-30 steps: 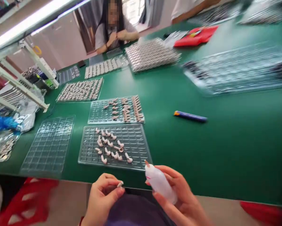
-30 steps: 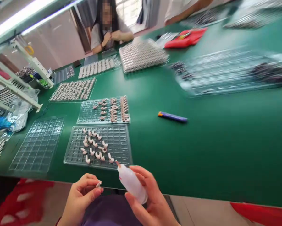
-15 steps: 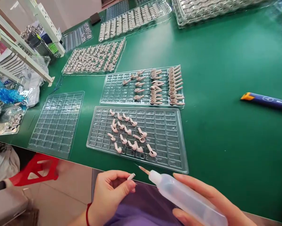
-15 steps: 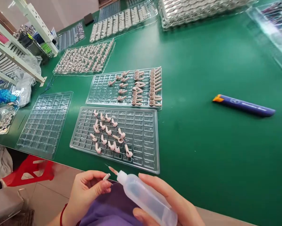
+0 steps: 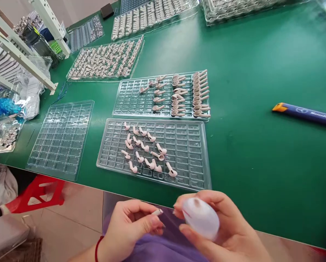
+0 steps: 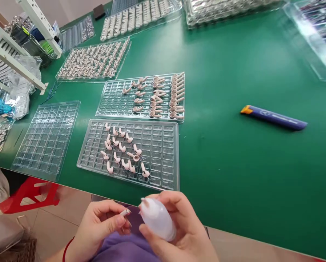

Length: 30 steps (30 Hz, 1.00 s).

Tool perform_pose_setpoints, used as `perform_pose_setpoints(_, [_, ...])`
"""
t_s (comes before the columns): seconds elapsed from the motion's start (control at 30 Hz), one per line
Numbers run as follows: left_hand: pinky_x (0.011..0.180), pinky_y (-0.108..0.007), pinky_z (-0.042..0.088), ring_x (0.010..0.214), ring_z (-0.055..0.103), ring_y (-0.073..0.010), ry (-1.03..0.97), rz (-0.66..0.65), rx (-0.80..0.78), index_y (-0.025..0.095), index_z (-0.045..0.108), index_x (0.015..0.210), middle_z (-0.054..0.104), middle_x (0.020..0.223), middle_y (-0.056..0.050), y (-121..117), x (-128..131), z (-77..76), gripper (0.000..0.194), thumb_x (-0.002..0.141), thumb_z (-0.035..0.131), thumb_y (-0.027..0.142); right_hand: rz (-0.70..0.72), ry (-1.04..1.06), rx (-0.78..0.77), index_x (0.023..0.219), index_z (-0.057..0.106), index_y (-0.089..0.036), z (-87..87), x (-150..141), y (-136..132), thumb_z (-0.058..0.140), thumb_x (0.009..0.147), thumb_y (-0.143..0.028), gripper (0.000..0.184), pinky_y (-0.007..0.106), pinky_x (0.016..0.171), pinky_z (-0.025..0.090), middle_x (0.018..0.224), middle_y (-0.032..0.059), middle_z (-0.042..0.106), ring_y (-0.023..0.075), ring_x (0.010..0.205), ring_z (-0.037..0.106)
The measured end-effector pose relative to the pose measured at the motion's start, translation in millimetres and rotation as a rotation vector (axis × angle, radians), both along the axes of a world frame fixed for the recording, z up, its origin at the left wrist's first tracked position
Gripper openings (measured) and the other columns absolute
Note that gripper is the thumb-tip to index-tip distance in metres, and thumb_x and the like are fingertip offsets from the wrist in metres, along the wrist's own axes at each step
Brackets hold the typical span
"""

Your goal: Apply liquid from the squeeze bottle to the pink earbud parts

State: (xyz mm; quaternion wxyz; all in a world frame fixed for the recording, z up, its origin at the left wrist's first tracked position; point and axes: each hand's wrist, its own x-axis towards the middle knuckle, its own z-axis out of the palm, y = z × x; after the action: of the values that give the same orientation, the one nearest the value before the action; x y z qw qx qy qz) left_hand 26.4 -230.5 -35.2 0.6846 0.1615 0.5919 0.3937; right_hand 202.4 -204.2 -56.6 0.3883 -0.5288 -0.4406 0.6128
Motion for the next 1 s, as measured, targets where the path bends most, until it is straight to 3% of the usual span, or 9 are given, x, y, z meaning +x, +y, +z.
perform_pose_setpoints(0.17, [0.057,-0.019,0.051,0.055,0.064,-0.0105,-0.153,-0.053,0.014,0.015,0.077,0.077,0.072,0.062,-0.002,-2.3,4.6,1.6,0.029,0.066,0.087,0.040,0.023,0.192,-0.024,0.100,0.045,-0.030,11.0,-14.3,-6.5,0.068,0.086,-0.043,0.029,0.021,0.060,0.055,0.083,-0.0019,0.064,0.0124,0.069,0.064])
perform_pose_setpoints(0.4, [0.053,-0.020,0.048,0.050,0.058,-0.0086,-0.247,-0.103,0.009,0.013,0.075,0.076,0.068,0.061,-0.002,-5.9,6.4,0.7,0.028,0.068,0.086,0.038,0.035,0.351,-0.017,0.099,0.046,-0.031,8.7,-16.9,-15.0,0.066,0.087,-0.034,0.023,0.023,0.054,0.053,0.079,-0.0033,0.058,0.0116,0.063,0.057])
perform_pose_setpoints(0.87, [0.055,-0.019,0.047,0.052,0.058,-0.0079,-0.256,-0.095,0.044,0.011,0.074,0.078,0.066,0.060,-0.001,-6.4,7.5,0.7,0.028,0.069,0.086,0.035,0.023,0.391,0.036,0.097,0.050,-0.030,-0.8,-14.5,-13.7,0.068,0.087,-0.028,0.021,0.021,0.058,0.052,0.079,-0.0024,0.062,0.0119,0.069,0.060])
perform_pose_setpoints(1.0, [0.055,-0.019,0.047,0.053,0.059,-0.0080,-0.272,-0.084,0.042,0.012,0.075,0.078,0.067,0.061,-0.002,-7.1,7.6,0.2,0.025,0.070,0.085,0.033,0.110,0.398,0.124,0.101,0.049,-0.032,-7.8,-11.5,-9.7,0.064,0.089,-0.025,0.021,0.022,0.059,0.053,0.080,-0.0020,0.064,0.0122,0.071,0.062])
